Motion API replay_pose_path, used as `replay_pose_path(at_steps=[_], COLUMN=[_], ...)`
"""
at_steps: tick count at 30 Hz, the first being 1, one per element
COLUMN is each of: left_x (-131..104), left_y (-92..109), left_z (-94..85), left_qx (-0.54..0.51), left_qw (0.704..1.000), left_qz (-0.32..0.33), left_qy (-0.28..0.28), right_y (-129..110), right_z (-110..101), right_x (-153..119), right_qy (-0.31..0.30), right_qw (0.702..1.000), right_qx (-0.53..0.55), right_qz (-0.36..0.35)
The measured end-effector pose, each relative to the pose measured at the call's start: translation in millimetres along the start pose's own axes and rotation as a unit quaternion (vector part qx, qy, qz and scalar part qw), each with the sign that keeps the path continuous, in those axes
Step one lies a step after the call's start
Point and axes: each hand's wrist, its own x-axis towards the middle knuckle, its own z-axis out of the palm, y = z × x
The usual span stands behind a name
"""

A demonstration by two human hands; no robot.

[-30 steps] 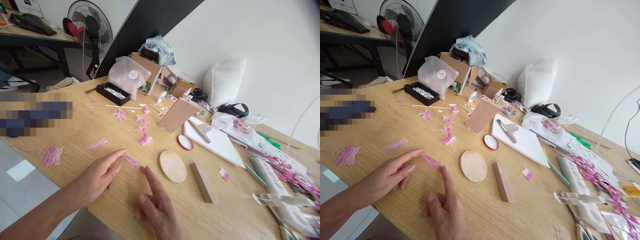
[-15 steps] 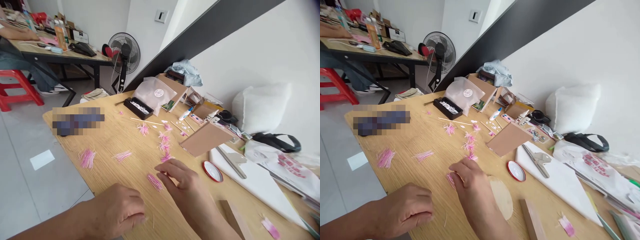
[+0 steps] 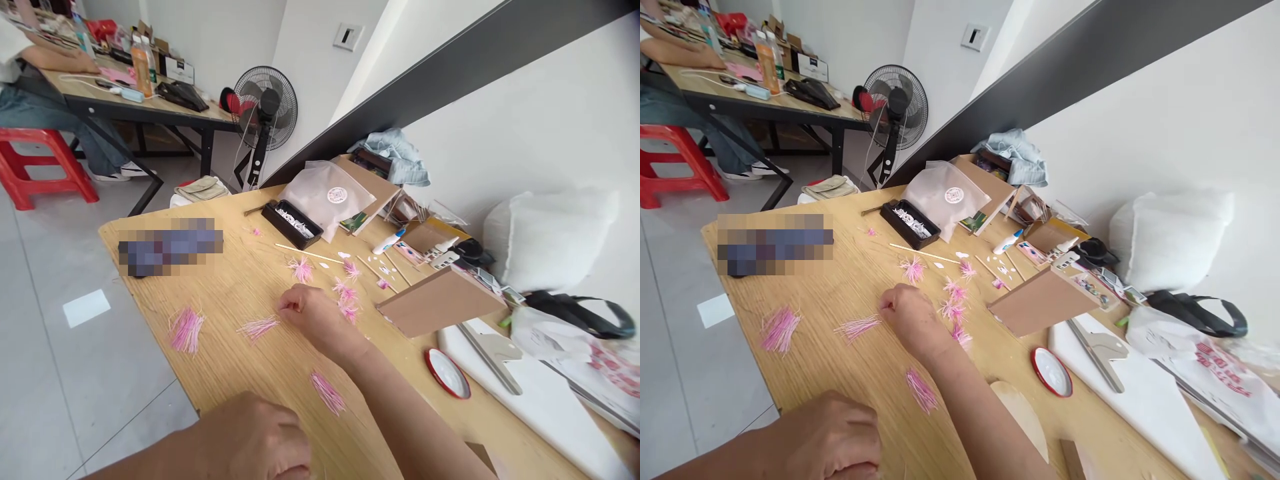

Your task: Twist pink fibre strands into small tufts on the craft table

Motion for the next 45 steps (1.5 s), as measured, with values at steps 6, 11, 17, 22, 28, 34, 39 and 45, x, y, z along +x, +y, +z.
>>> replay_pose_path(at_steps=[6, 11, 17, 22, 28, 34, 39, 45], left_x=[-1.6, -1.5, -1.5, -0.1, -1.9, -2.0, -0.4, -0.8], left_y=[-7.4, -8.3, -8.4, -8.7, -5.5, -5.2, -4.8, -3.9], left_z=[9.6, 10.9, 14.3, 10.0, 5.1, 6.6, 5.9, 4.4], left_qx=[-0.032, -0.044, -0.019, -0.017, -0.043, -0.04, -0.046, -0.061], left_qw=[0.998, 0.996, 0.999, 0.999, 0.998, 0.998, 0.998, 0.997], left_qz=[0.033, 0.038, 0.026, 0.042, 0.027, 0.018, 0.014, 0.015], left_qy=[0.047, 0.061, 0.027, 0.024, 0.037, 0.035, 0.034, 0.044], right_y=[4.2, 2.7, 7.9, 3.7, -7.7, -4.0, -2.0, 2.7], right_z=[0.9, 6.9, 7.9, -2.9, -2.2, 2.1, 3.7, 9.5], right_x=[0.4, -2.3, -3.1, -7.6, -10.9, -9.2, -9.9, -11.6], right_qy=[-0.023, -0.014, -0.01, -0.004, -0.017, -0.023, -0.033, -0.028], right_qw=[0.998, 0.997, 0.996, 0.997, 0.996, 0.995, 0.997, 0.997], right_qx=[-0.025, -0.04, -0.05, -0.056, -0.09, -0.094, -0.072, -0.071], right_qz=[0.062, 0.072, 0.069, 0.047, -0.008, -0.001, 0.007, 0.003])
